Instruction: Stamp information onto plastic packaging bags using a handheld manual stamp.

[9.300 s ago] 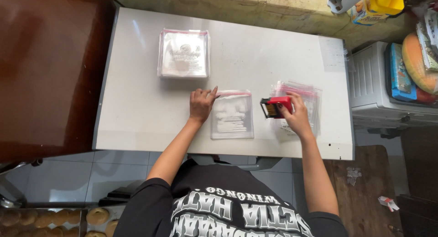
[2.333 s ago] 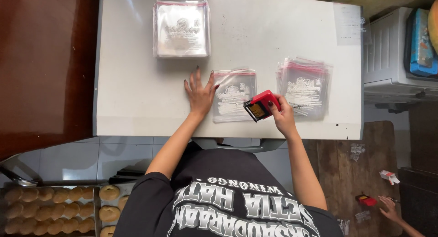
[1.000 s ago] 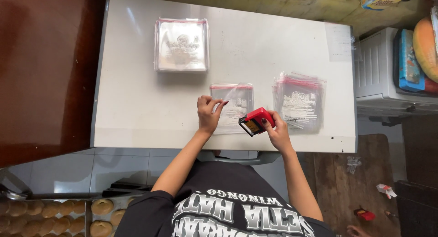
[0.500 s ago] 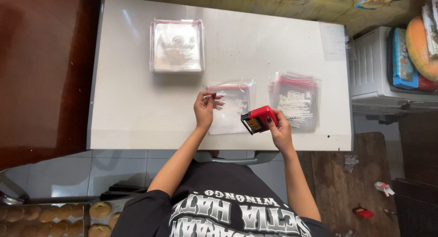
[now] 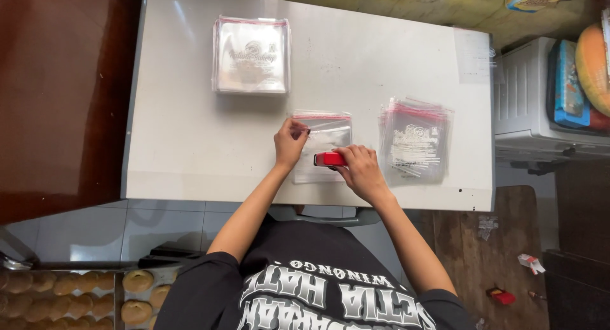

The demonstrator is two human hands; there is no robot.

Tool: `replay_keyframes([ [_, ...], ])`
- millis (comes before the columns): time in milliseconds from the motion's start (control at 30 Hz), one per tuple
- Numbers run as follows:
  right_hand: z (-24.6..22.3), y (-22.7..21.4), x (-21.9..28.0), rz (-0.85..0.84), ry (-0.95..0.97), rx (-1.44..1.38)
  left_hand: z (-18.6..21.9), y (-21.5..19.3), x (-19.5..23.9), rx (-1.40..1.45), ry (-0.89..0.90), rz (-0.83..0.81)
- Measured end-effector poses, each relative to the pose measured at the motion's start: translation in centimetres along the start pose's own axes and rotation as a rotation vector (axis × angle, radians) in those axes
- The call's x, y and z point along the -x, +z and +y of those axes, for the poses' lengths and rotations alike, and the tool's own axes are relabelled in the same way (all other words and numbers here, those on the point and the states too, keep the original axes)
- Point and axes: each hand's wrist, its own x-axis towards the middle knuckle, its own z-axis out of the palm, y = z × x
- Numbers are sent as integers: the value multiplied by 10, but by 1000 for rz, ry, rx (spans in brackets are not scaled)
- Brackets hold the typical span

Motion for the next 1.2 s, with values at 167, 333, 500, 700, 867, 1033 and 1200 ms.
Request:
replay_keyframes([
  [167, -1, -2, -4, -19, -21, -4, -8, -1, -4, -159, 155, -14],
  [333, -3, -2, -5, -44, -34, 0, -26, 0, -6, -313, 244, 30],
  [500, -9, -5, -4, -55, -37, -6, -39, 4, -6, -452, 214, 111],
  [700, -3, 0, 0, -47, -11, 14, -20, 11, 8, -491, 151, 165],
  [867, 6, -7, 3, -5, 4, -6, -27, 18, 12, -491, 100, 184],
  [1033, 9, -12, 5, 0, 22, -23, -26, 19, 17, -464, 74, 170],
  [1200, -2, -6, 7, -60, -42, -91, -21, 18, 19, -458, 68, 167],
])
